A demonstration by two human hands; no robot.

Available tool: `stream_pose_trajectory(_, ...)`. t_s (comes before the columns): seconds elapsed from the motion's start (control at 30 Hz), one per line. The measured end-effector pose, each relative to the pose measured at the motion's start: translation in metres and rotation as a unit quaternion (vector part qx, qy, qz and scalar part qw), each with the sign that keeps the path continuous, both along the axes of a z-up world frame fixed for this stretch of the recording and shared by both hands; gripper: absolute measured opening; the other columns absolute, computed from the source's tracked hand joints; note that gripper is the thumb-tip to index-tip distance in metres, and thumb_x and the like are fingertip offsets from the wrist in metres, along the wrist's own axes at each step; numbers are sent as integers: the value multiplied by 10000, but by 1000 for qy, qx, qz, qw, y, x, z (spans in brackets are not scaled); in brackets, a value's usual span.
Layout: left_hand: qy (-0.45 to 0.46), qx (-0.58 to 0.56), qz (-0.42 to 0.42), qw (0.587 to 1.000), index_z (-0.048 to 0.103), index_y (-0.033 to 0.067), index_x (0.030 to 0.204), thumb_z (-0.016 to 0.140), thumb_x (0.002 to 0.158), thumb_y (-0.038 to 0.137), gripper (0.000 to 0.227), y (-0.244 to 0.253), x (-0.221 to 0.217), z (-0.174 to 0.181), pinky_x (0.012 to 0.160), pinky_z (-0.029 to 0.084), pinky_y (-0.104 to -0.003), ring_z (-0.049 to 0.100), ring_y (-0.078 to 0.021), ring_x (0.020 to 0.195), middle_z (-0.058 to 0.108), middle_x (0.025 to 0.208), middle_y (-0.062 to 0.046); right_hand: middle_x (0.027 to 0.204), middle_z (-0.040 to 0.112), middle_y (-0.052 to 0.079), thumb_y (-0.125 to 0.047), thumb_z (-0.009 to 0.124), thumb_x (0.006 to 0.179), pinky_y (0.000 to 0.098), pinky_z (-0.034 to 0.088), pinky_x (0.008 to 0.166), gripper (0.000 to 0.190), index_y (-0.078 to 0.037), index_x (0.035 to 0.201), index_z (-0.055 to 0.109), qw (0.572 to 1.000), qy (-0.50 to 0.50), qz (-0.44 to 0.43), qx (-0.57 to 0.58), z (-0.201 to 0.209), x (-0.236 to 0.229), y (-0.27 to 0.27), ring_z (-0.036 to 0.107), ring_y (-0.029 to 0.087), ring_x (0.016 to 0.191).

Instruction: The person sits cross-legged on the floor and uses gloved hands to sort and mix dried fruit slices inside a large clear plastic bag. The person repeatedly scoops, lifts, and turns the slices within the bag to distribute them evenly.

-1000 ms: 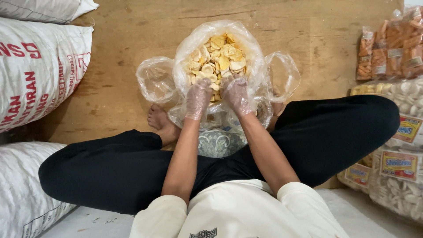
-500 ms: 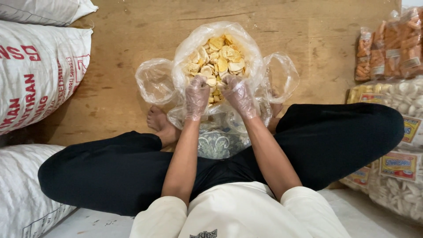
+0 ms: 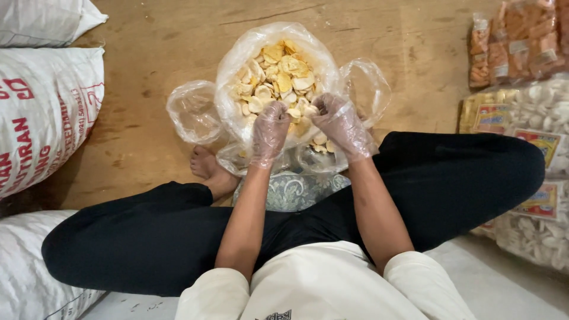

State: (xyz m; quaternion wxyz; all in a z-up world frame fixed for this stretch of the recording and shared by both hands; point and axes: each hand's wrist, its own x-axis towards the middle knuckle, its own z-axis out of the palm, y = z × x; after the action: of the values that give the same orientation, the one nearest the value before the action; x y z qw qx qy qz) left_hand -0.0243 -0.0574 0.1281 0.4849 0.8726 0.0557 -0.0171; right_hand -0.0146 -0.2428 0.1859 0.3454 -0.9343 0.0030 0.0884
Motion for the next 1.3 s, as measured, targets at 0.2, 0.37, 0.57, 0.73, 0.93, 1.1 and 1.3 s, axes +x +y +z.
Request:
stream_pose_trajectory(0.2,-20,-21,-70,997,686,137,968,629,880,138,105,-13,-4,-2,701,540,-554,688,-431,936,696,884,-200,906,755,198,-342,779,847,474,589,732,317,-77,1017,750,999,47,-14,21,3,-7,-36,748,376,908)
stream_pose_trajectory(0.37,-23,-7,-189,982,668,156,989,633,895,161,101,-31,-18,-10,758,542,-562,687,-433,939,689,871,-198,915,762,194,-342,795,820,478,600,757,315,-81,996,782,995,98,11,-9,-31,-15,-68,750,381,919)
stream_pose_trajectory(0.57,22,-6,-228,973,649,75,927,611,957,172,109,-58,-36,-58,738,552,-537,701,-459,904,680,852,-267,909,769,183,-340,743,844,511,603,754,264,-108,963,785,978,183,36,-98,1,-28,-73,743,416,930)
stream_pose_trajectory(0.73,65,101,-284,951,660,106,1036,653,936,308,226,-73,-45,-51,906,561,-519,722,-413,977,735,920,-200,936,769,157,-342,758,821,502,605,796,243,-164,985,782,965,227,5,-131,-20,-35,-81,744,397,968)
stream_pose_trajectory(0.93,-213,278,-336,874,649,131,990,700,839,202,174,-92,-66,-134,786,571,-404,695,-282,842,653,825,-100,1052,744,254,-305,693,871,570,580,887,324,-40,1041,767,955,252,-9,-154,-29,-35,-79,708,451,1075)
stream_pose_trajectory(1.1,-285,341,-315,839,633,54,905,652,774,165,173,-93,-63,-145,581,523,-389,630,-282,662,554,694,-93,1014,742,286,-203,672,873,582,582,890,290,22,1032,762,962,234,-14,-140,-25,-38,-73,707,484,1062)
stream_pose_trajectory(1.3,-288,284,-327,854,644,121,933,612,801,48,154,-77,-52,-106,704,522,-381,661,-289,768,618,787,-114,939,744,270,-233,622,908,564,565,885,289,6,980,768,969,192,42,-149,-17,-37,-75,722,478,1000)
